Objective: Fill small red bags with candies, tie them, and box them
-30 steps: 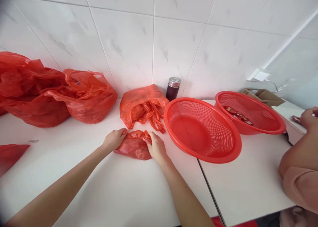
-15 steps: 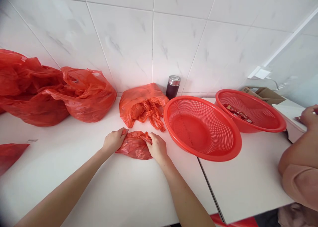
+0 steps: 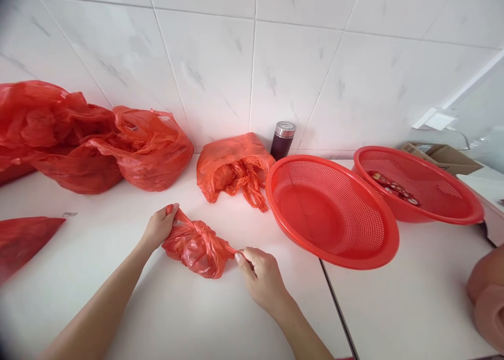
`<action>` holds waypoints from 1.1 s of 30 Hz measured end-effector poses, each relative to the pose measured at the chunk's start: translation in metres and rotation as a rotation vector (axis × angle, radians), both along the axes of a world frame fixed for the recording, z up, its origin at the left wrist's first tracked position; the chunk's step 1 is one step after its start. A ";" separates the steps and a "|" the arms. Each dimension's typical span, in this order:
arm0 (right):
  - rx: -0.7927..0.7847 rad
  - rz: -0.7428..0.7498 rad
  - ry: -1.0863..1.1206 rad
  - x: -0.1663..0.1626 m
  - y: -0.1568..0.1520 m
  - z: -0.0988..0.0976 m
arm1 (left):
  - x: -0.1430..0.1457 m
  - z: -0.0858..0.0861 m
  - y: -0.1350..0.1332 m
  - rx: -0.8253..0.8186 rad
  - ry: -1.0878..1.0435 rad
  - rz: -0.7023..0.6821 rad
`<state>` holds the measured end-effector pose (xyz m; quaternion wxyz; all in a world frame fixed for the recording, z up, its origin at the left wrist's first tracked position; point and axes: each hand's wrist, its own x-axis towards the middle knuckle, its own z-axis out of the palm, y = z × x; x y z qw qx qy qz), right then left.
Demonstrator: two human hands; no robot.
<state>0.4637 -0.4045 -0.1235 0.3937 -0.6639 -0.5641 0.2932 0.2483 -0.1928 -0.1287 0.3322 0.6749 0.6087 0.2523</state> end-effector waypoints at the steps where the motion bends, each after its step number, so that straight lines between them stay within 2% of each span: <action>1: -0.007 -0.002 0.009 0.002 -0.001 -0.001 | -0.001 0.000 -0.002 -0.013 -0.026 0.023; 6: -0.013 -0.125 0.007 0.011 0.003 0.004 | 0.000 0.013 -0.015 -0.094 -0.226 0.097; 10: 0.079 -0.222 -0.143 0.011 0.014 0.015 | 0.002 0.027 -0.026 -0.133 -0.410 0.120; 15: 0.223 -0.098 -0.466 -0.020 0.039 0.023 | 0.008 0.032 -0.038 -0.227 -0.618 0.083; 18: 0.153 0.038 -0.490 -0.035 0.061 0.019 | 0.010 0.032 -0.041 -0.303 -0.714 0.073; 20: 0.028 0.104 -0.419 -0.036 0.074 0.012 | 0.009 0.030 -0.042 -0.323 -0.761 0.114; 23: -0.068 0.079 -0.200 -0.025 0.088 0.000 | 0.004 0.027 -0.048 -0.337 -0.788 0.168; 28: 0.072 0.018 0.179 -0.008 0.093 -0.011 | 0.000 0.022 -0.069 -0.463 -0.778 0.022; 30: 0.098 0.013 0.254 -0.006 0.092 -0.011 | 0.002 0.019 -0.073 -0.511 -0.784 -0.054; 33: 0.107 0.065 0.341 -0.007 0.088 -0.008 | 0.006 0.018 -0.075 -0.518 -0.784 -0.096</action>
